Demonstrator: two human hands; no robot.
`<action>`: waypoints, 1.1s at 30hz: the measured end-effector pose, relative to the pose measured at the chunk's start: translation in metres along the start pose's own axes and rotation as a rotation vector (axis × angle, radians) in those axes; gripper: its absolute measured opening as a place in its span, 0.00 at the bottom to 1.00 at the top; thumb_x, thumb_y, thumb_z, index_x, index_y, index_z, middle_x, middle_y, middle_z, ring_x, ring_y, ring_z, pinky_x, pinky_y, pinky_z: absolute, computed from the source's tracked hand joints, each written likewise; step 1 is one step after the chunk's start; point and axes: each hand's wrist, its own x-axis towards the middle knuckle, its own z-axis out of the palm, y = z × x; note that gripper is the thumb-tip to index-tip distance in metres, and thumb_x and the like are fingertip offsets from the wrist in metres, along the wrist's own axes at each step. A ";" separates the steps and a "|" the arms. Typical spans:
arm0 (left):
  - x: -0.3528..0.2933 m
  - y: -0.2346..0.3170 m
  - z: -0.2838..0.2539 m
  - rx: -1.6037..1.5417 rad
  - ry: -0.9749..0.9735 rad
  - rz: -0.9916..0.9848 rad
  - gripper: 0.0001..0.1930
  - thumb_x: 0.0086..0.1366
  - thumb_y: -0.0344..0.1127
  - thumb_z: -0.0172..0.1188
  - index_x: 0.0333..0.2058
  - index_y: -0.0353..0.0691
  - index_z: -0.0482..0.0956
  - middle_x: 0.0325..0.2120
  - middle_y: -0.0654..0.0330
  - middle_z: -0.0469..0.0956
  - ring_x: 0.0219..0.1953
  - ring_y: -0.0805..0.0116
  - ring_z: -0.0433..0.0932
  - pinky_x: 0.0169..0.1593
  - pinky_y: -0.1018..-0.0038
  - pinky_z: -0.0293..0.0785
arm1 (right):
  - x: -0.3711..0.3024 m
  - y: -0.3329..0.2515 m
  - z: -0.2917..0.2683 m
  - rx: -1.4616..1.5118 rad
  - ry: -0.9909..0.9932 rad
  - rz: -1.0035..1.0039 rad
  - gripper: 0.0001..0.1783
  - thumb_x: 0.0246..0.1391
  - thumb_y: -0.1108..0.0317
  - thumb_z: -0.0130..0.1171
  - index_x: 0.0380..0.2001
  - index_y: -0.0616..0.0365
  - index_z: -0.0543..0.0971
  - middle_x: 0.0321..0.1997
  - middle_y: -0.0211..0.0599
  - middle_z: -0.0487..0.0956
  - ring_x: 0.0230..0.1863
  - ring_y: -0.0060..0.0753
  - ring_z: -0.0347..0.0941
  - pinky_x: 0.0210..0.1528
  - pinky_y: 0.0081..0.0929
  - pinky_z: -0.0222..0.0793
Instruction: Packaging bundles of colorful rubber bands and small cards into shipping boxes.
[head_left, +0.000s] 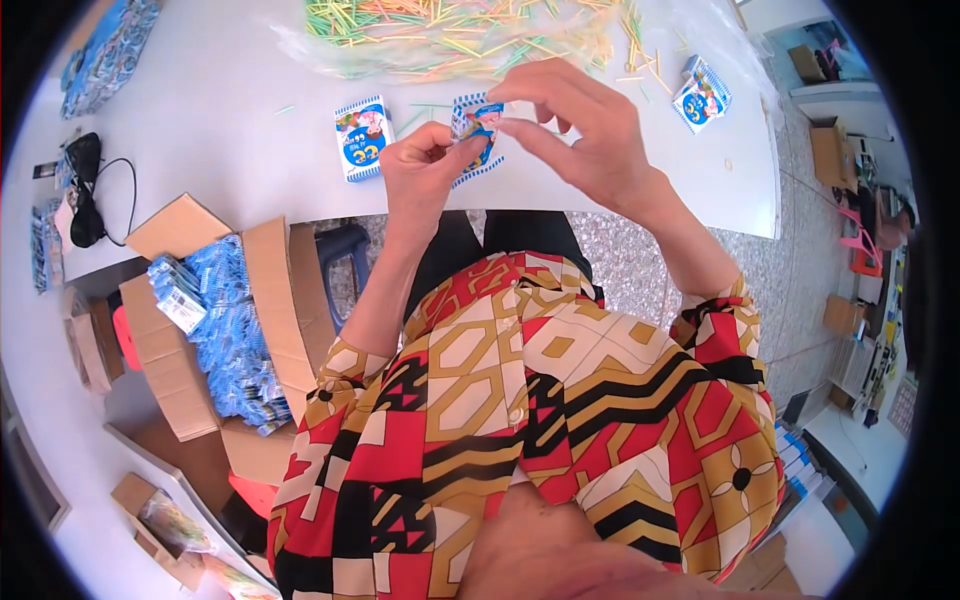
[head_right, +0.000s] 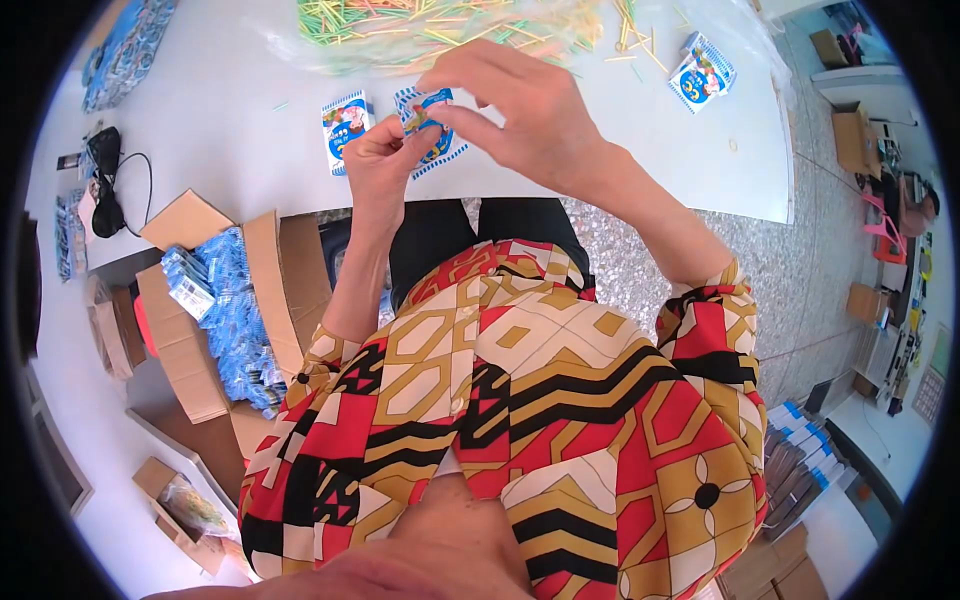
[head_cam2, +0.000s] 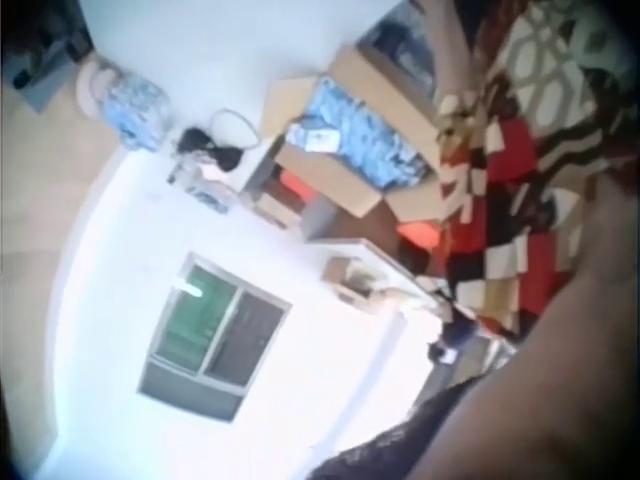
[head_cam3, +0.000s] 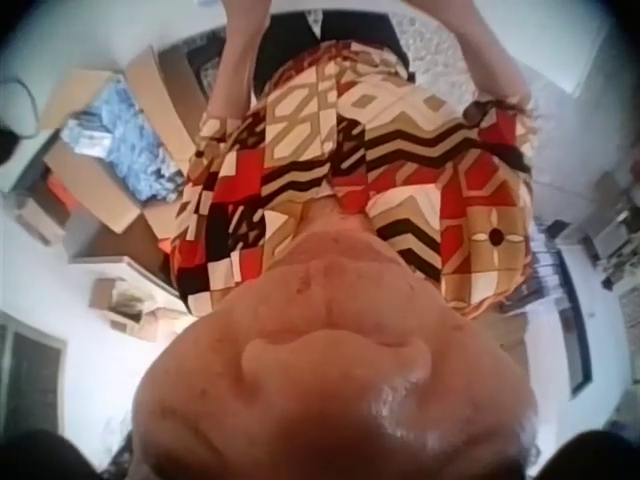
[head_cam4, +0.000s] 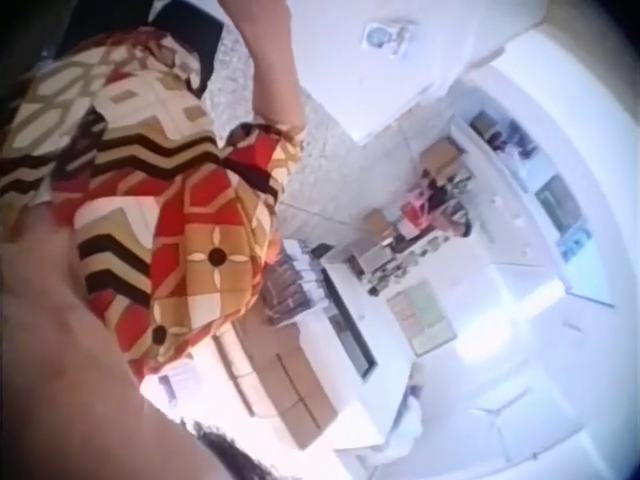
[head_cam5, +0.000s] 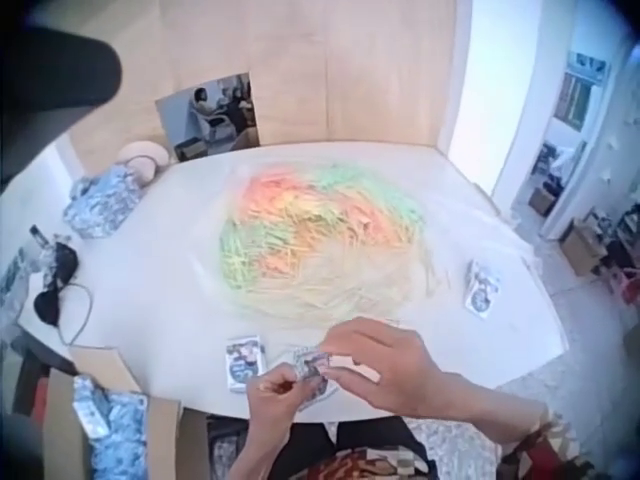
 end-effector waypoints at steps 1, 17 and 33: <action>0.000 0.000 0.002 0.001 -0.007 -0.003 0.04 0.54 0.26 0.66 0.24 0.36 0.79 0.18 0.72 0.73 0.21 0.89 0.63 0.22 0.88 0.54 | -0.002 0.001 0.002 -0.048 -0.003 -0.079 0.14 0.45 0.75 0.64 0.38 0.56 0.79 0.42 0.34 0.77 0.32 0.24 0.73 0.28 0.18 0.68; -0.003 0.006 0.002 0.276 -0.074 0.079 0.04 0.52 0.24 0.64 0.23 0.35 0.77 0.18 0.71 0.71 0.22 0.86 0.64 0.25 0.85 0.59 | -0.006 -0.005 0.001 -0.116 -0.292 -0.029 0.07 0.46 0.70 0.61 0.29 0.57 0.74 0.31 0.34 0.74 0.33 0.40 0.73 0.32 0.30 0.70; -0.001 -0.004 0.010 0.280 -0.135 0.258 0.04 0.53 0.22 0.61 0.30 0.34 0.79 0.22 0.63 0.77 0.25 0.80 0.71 0.30 0.81 0.67 | -0.010 -0.003 0.005 -0.138 -0.195 -0.127 0.05 0.47 0.72 0.59 0.27 0.57 0.73 0.25 0.33 0.73 0.27 0.34 0.72 0.26 0.27 0.68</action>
